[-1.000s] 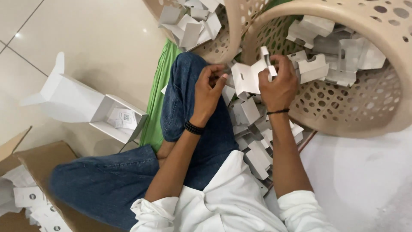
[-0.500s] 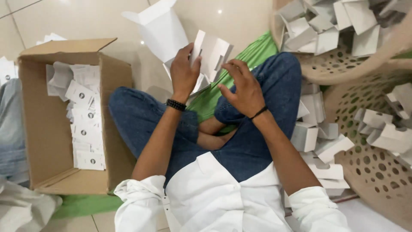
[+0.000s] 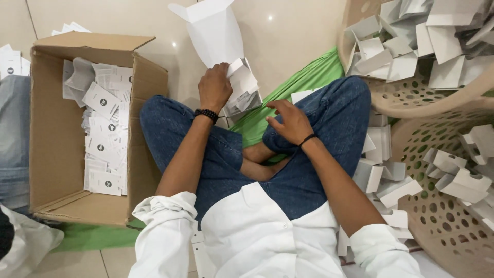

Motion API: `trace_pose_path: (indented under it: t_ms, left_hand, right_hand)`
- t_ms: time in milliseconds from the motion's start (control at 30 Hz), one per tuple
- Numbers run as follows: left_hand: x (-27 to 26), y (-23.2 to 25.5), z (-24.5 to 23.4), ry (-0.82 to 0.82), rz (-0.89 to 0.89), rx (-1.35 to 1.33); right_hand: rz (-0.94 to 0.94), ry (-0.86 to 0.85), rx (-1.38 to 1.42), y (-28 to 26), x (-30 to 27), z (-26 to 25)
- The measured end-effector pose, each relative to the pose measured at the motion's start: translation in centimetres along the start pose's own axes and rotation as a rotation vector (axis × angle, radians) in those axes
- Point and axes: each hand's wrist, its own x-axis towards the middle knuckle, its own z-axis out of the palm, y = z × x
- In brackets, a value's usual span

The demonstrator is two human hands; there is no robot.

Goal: The person packs instruction manuals and boxes into a shipping container.

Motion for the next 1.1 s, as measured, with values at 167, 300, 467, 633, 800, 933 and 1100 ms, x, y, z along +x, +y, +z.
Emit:
trace_pose_path:
  t_ms: [167,300,467,633,800,933,1100]
  left_hand:
    - [-1.0,0.1,-2.2,0.283,-0.005,-0.133]
    - [-1.2,-1.7,-1.0,0.320,-0.171,-0.341]
    - [-1.6,-2.3,0.2,0.316,-0.151,-0.365]
    - [-2.0,-0.5,-0.3,0.337,0.039,-0.290]
    - [-0.8,-1.3,2.8,0.221,0.193,0.031]
    - [-0.5,-1.1,2.8,0.208,0.191,0.057]
    - [-1.1,0.3,1.0,0.312,0.235,0.137]
  right_hand:
    - [-0.251,-0.016,-0.297,1.4,2.5,4.0]
    - [-0.191,-0.327,-0.834,-1.3,5.9,6.4]
    - [0.011,-0.591,-0.701,-1.6,7.7,8.1]
    - [-0.041,-0.540,-0.558,2.7,6.8,9.1]
    - [-0.131,-0.470,-0.525,3.3,5.2,8.6]
    - [-0.116,-0.461,-0.499,3.0,5.2,8.3]
    - [-0.139,-0.498,-0.519,2.7,5.4,7.9]
